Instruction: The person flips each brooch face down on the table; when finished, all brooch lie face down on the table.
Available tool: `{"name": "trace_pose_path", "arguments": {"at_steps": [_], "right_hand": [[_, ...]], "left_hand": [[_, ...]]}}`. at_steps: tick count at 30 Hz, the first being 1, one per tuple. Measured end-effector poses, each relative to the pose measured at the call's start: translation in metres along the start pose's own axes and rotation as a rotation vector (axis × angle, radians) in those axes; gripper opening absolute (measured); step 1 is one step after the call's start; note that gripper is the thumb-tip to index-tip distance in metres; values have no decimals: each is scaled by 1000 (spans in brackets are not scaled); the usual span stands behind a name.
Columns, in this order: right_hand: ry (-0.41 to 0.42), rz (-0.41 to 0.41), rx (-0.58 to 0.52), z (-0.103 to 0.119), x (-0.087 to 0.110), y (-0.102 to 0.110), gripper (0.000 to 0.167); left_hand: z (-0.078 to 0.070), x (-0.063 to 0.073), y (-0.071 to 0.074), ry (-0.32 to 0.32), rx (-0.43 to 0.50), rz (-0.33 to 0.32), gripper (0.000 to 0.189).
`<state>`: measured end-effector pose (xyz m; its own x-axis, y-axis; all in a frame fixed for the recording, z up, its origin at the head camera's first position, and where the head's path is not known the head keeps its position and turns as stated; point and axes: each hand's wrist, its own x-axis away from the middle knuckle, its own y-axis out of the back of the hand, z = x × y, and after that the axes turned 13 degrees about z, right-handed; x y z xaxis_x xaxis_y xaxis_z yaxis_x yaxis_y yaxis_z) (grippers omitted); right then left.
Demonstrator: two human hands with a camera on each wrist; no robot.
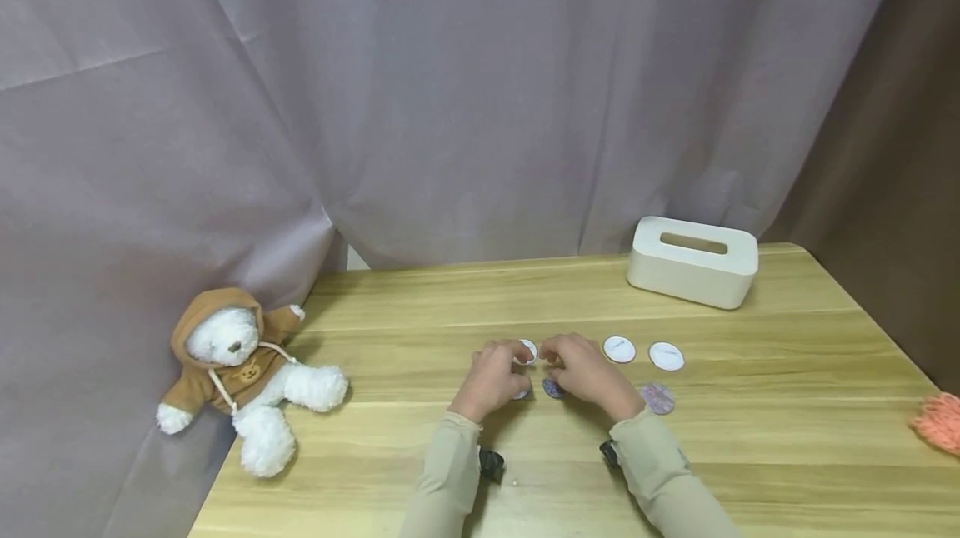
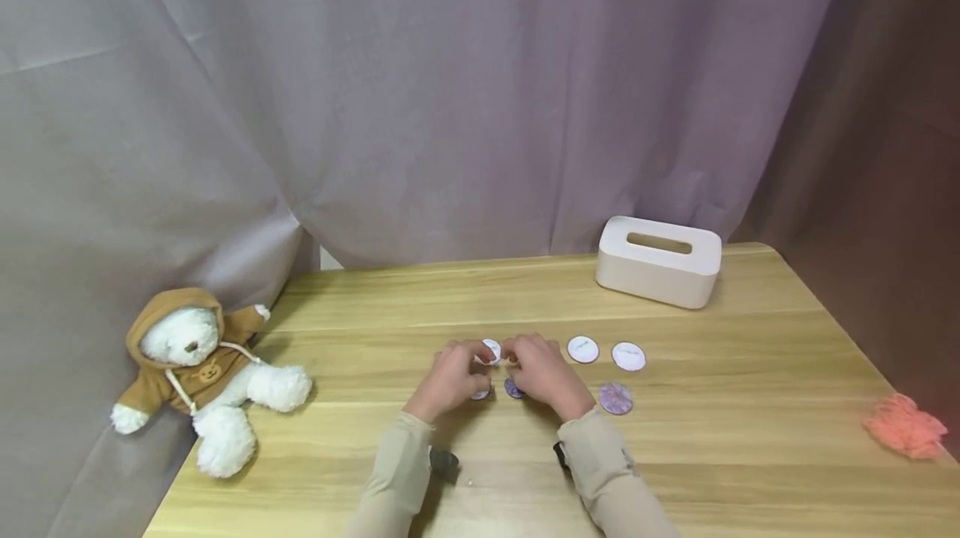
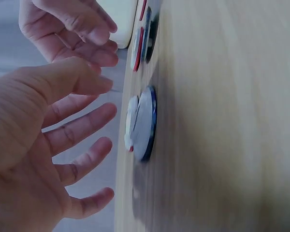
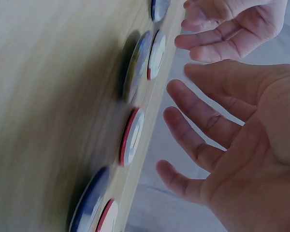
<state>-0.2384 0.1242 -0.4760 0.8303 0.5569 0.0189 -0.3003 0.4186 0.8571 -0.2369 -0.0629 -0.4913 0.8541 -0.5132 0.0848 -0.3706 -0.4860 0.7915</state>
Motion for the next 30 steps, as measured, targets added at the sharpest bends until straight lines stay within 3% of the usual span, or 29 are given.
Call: {"name": "trace_pose_path", "arguments": {"at_steps": [4, 12, 22, 30], "right_hand": [[-22, 22, 8, -3, 7, 0, 36], [-57, 49, 22, -7, 13, 1, 45], [-84, 86, 39, -8, 17, -2, 35], [-52, 73, 48, -9, 20, -1, 28]], "left_hand": [[-4, -3, -4, -15, -30, 33, 36], [-10, -10, -8, -43, -139, 38, 36], [-16, -14, -14, -44, -184, 59, 28], [-20, -16, -15, -44, -202, 53, 22]]}}
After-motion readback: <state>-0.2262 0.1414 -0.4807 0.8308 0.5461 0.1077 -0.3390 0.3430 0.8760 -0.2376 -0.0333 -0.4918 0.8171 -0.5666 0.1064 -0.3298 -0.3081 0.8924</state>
